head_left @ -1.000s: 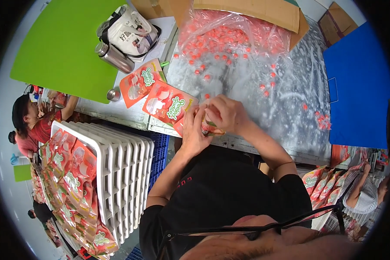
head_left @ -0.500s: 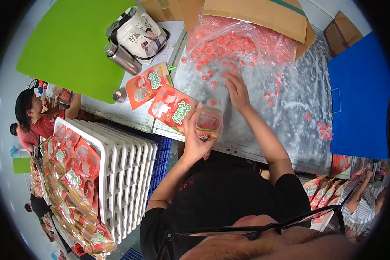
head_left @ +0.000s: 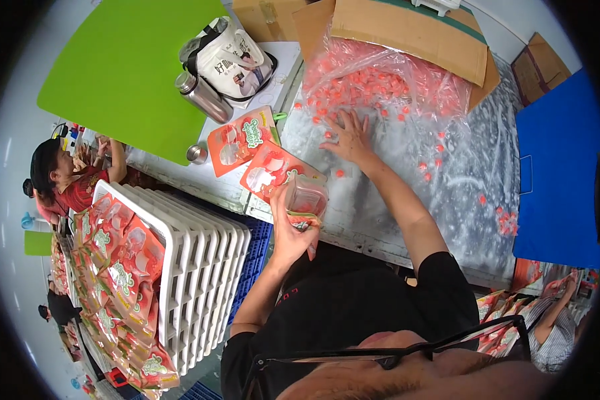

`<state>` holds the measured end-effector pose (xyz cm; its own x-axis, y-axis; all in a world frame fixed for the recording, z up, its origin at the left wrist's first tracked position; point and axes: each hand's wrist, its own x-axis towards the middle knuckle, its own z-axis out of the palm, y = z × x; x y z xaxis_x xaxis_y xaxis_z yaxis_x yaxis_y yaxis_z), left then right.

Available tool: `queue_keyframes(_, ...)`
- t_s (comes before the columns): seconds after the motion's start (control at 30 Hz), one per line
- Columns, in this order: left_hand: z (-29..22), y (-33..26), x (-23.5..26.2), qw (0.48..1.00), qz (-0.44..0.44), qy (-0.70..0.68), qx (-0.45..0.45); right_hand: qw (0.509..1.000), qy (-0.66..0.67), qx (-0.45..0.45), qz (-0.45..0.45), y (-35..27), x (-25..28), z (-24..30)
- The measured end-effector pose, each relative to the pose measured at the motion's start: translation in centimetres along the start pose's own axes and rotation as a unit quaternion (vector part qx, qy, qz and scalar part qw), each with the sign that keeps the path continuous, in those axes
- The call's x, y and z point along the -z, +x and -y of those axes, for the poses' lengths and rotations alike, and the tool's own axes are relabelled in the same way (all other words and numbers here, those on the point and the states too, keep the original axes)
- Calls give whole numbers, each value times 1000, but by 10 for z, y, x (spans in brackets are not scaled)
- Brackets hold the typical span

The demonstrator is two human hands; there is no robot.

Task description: Filling plastic bags with small pink snack items and stacking the finished bags onto white trays.

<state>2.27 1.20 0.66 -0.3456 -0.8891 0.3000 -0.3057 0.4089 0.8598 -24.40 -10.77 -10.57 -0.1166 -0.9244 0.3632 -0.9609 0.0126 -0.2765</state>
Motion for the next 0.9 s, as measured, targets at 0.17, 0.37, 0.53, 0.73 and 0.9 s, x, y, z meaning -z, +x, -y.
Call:
queue_keyframes(0.17, -1, -1, -4, 1000, 3, -2, 0, 998, 42, 38, 10, 2, -6, -7)
queue_keyframes(0.37, -6, -3, -5, 1000, 15, -12, 0, 995, 43, 55, -78, -45, 9, -29)
queue_keyframes(0.53, -4, -1, -9, 998, 54, -16, -9, 997, 50, -4, -61, -121, 56, -34)
queue_keyframes(0.73, -4, -7, -23, 996, 83, -35, -16, 837, 499, -225, -25, -187, 91, -47)
queue_keyframes(0.9, -3, -9, -23, 994, 95, -51, -14, 870, 435, -206, -110, -204, 111, -80)
